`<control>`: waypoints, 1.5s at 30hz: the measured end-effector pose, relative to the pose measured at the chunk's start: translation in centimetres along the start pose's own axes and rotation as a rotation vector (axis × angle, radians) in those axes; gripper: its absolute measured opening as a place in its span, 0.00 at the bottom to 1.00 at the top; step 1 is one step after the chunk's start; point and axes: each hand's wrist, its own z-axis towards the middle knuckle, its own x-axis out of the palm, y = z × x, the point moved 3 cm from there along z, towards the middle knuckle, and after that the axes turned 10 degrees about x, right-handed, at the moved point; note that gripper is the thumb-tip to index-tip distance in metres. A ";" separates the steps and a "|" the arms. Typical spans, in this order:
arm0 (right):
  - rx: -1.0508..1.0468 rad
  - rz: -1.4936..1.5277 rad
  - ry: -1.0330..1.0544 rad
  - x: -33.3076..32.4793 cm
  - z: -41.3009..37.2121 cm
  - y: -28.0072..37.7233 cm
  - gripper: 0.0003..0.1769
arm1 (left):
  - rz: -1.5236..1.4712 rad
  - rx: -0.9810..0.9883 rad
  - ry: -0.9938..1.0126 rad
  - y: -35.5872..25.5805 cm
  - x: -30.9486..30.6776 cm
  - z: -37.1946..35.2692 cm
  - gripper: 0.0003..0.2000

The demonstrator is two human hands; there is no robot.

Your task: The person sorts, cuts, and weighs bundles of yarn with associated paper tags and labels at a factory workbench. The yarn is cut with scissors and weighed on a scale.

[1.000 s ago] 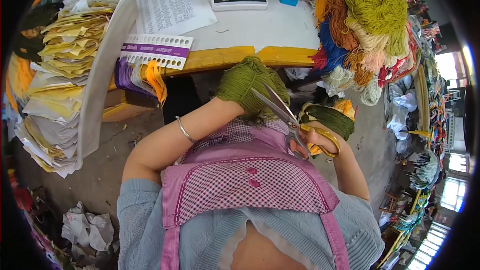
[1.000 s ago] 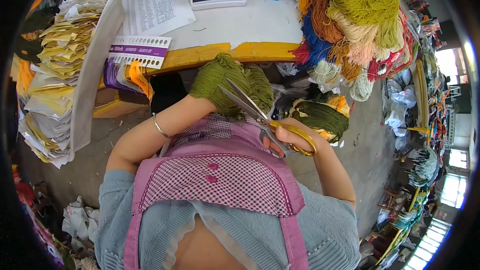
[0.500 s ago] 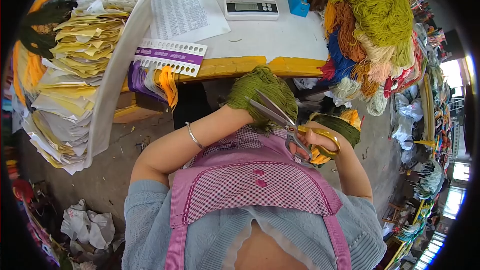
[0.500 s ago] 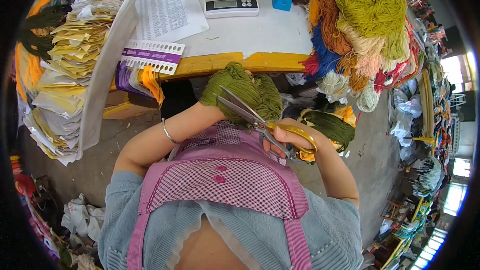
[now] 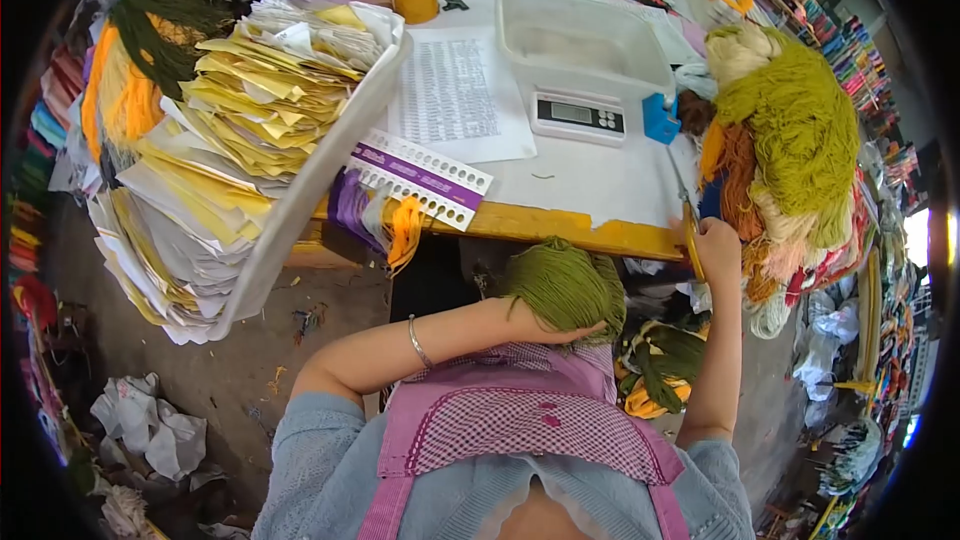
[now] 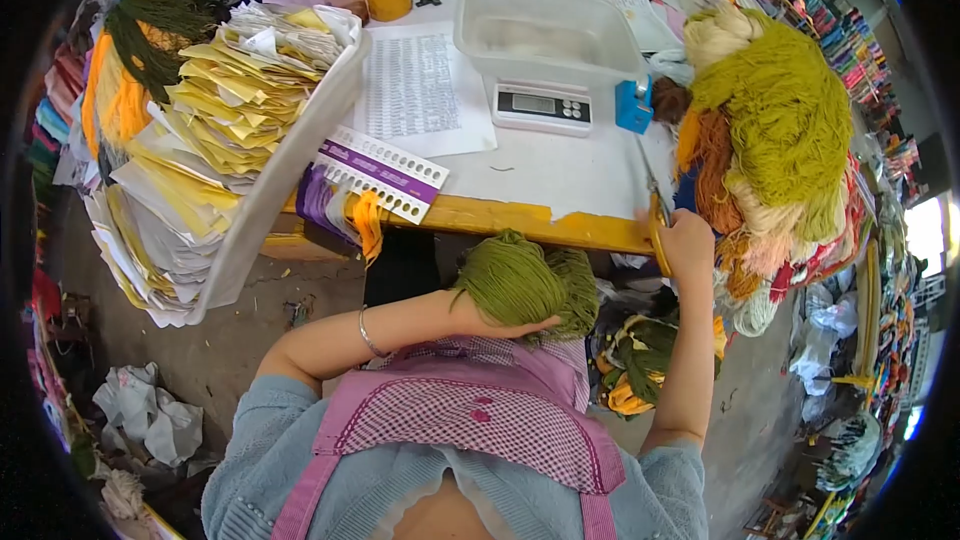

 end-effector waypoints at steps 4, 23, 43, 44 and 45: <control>0.018 -0.059 -0.015 1.2 3.7 -0.1 0.45 | -0.485 -0.160 -0.102 0.5 -6.1 1.1 0.19; 0.081 -0.167 -0.095 3.1 8.4 3.4 0.38 | -0.180 0.248 -0.347 -0.1 -11.6 -0.5 0.18; -1.204 0.607 1.688 10.8 -12.8 18.1 0.28 | -1.173 0.109 -0.781 2.6 -29.6 -6.9 0.13; -1.145 0.537 1.720 12.0 -12.5 16.6 0.27 | -1.091 0.121 -0.900 1.8 -30.9 -8.7 0.16; -1.088 0.467 1.749 13.0 -11.9 14.9 0.26 | -0.784 -0.064 -1.161 0.1 -32.2 -10.5 0.14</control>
